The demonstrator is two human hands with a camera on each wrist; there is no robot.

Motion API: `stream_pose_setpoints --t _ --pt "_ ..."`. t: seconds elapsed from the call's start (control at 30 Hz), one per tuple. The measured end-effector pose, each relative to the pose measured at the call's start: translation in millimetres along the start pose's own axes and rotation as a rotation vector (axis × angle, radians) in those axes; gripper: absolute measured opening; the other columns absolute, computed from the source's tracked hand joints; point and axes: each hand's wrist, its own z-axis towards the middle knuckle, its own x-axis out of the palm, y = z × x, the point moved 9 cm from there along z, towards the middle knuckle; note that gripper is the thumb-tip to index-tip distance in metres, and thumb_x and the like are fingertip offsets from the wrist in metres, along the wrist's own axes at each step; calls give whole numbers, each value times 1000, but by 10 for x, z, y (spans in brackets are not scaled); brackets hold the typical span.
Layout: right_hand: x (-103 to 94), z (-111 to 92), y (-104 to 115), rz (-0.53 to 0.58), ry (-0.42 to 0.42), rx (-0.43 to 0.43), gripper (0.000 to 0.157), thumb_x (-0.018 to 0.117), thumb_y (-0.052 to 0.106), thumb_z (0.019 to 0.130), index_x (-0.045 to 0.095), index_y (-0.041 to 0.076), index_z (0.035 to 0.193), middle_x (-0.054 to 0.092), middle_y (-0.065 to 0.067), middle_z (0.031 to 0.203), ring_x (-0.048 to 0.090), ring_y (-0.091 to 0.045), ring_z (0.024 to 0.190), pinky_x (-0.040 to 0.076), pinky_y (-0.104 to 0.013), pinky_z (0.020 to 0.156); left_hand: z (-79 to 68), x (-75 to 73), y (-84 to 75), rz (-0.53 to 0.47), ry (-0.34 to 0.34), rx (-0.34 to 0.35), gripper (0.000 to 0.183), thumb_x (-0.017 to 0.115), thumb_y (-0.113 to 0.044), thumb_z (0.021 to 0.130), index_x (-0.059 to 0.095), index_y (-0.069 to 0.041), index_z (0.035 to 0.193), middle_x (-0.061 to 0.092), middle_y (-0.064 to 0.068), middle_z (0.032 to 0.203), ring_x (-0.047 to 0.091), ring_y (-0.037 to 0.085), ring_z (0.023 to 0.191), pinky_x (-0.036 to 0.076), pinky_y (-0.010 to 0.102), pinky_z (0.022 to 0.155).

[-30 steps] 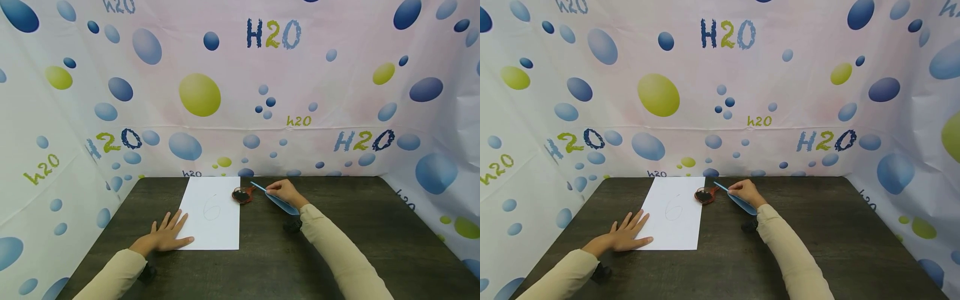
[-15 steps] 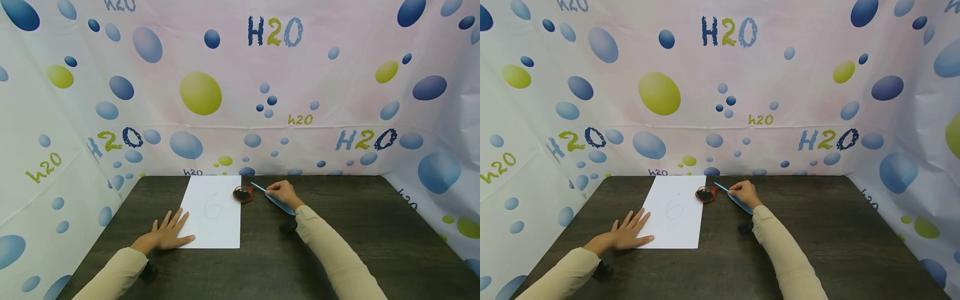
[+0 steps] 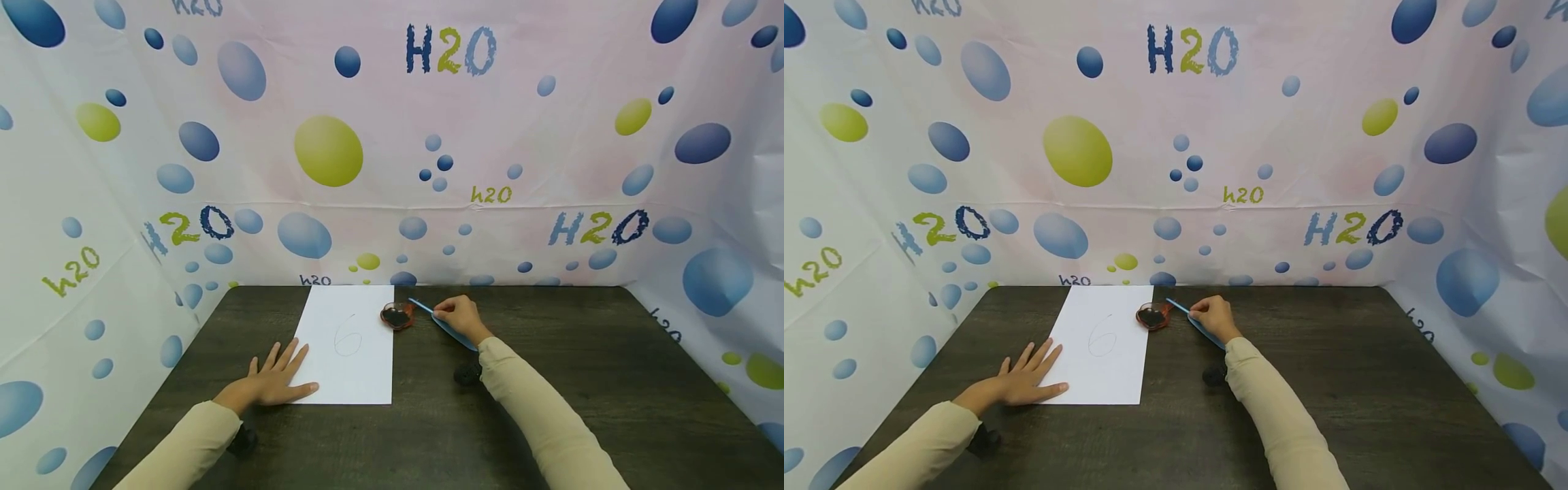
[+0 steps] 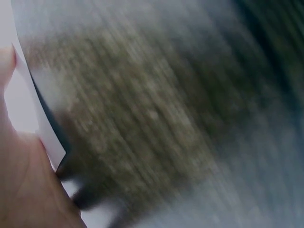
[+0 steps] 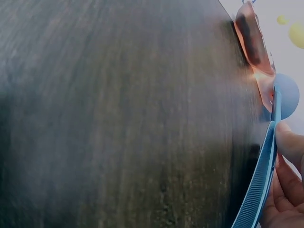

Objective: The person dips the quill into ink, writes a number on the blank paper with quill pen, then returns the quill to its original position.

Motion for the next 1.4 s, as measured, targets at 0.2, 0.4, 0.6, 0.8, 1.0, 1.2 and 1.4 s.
stream_pose_setpoints --t 0.2,0.4,0.6,0.8,1.0,1.2,1.4 --pt "7 -15 26 -18 -3 0 15 71 15 88 75 4 98 71 -9 94 64 -25 87 54 -39 76 16 10 12 10 -2 -1 104 41 -80 81 7 -17 156 -7 12 161 -14 46 143 -11 76 98" --pt "23 -18 20 -20 5 10 16 70 16 88 75 5 99 71 -8 96 65 -25 89 54 -40 78 35 15 19 14 -6 -1 104 42 -80 81 8 -17 156 -7 12 161 -13 46 143 -11 77 98" --pt "25 -20 8 -22 2 2 17 71 17 88 75 5 99 72 -9 97 65 -25 89 54 -40 77 29 4 -8 9 6 -15 107 42 -82 79 8 -16 156 -7 13 161 -13 46 143 -11 77 98" --pt "24 -41 -16 0 11 18 18 70 19 89 75 5 100 71 -9 98 65 -25 89 54 -39 77 39 8 -4 19 5 -14 107 44 -81 79 10 -13 155 -6 15 161 -11 48 142 -12 77 97" --pt "-59 -36 3 16 9 3 20 68 20 91 74 5 103 70 -11 100 65 -24 87 54 -38 74 24 -19 -12 -2 11 0 101 43 -77 83 9 -14 155 -8 18 160 -11 51 141 -12 78 97" --pt "-234 -32 106 -1 31 -75 25 64 22 94 71 3 109 70 -14 107 66 -28 93 54 -39 77 -25 -230 -37 -75 -45 48 94 46 -66 90 11 -7 154 -1 27 157 -4 58 138 -5 82 94" --pt "-569 -93 304 -65 50 -180 33 58 27 97 67 3 118 64 -18 121 60 -35 110 50 -48 90 -103 -730 -132 -27 -203 117 91 51 -62 90 14 -10 154 6 27 156 1 62 136 -1 84 92"
